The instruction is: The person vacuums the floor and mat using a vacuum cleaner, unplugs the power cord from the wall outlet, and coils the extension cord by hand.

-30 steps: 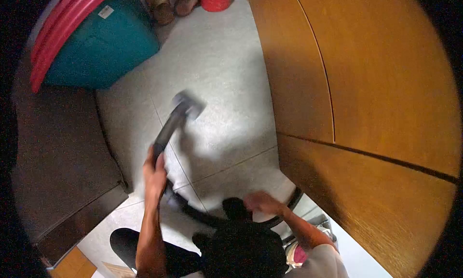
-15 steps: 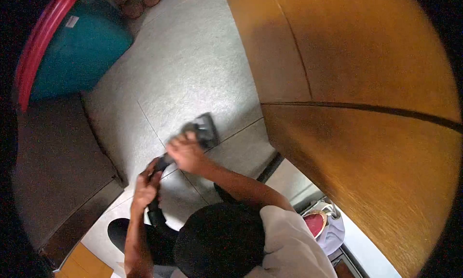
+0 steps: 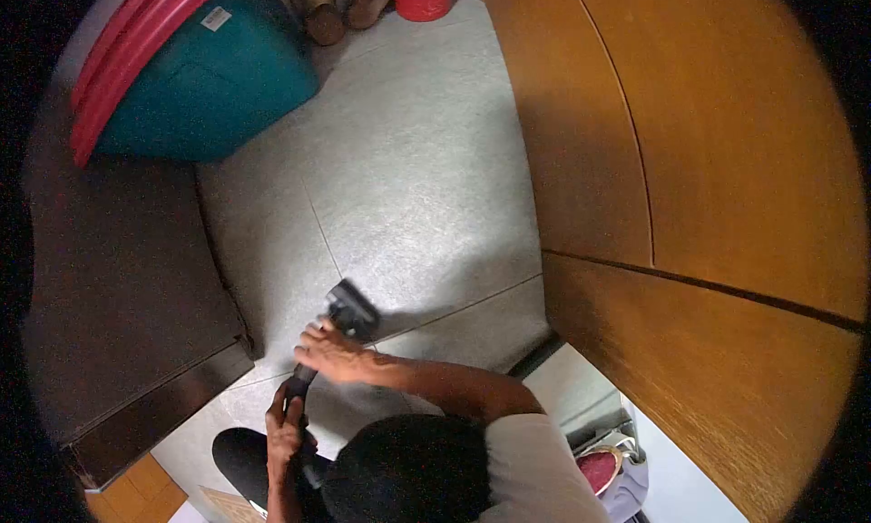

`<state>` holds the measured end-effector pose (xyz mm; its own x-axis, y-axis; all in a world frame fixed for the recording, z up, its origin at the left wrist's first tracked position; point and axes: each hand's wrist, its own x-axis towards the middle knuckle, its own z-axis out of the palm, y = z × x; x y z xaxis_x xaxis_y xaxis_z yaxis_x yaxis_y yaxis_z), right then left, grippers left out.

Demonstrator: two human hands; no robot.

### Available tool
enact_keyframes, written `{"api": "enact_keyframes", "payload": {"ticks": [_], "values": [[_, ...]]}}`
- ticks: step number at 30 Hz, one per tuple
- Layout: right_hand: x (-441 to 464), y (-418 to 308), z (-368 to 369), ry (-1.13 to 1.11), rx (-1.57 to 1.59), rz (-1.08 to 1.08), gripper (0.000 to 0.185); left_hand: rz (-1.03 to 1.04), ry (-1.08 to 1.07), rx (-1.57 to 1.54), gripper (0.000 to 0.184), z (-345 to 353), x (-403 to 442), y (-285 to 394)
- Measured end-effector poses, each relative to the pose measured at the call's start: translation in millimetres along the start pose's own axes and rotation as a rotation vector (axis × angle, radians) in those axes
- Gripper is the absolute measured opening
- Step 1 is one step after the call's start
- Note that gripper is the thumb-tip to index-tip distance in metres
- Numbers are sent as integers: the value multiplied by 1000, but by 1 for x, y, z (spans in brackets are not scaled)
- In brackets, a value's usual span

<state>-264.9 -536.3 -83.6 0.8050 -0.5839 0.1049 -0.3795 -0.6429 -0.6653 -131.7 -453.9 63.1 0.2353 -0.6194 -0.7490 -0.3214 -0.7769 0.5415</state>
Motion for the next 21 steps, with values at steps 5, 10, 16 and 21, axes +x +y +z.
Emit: {"api": "enact_keyframes", "payload": {"ticks": [5,10,16,21], "values": [[-38,111,-112,140,-176,407,44,247,-143,115,46,85,95,104],[-80,172,-196,902,-67,674,39,345,-8,-138,38,228,166,214],[-77,101,-235,474,23,966,43,409,382,-266,39,247,194,261],[-48,99,-260,226,-221,848,52,469,383,-140,40,236,227,273]]}}
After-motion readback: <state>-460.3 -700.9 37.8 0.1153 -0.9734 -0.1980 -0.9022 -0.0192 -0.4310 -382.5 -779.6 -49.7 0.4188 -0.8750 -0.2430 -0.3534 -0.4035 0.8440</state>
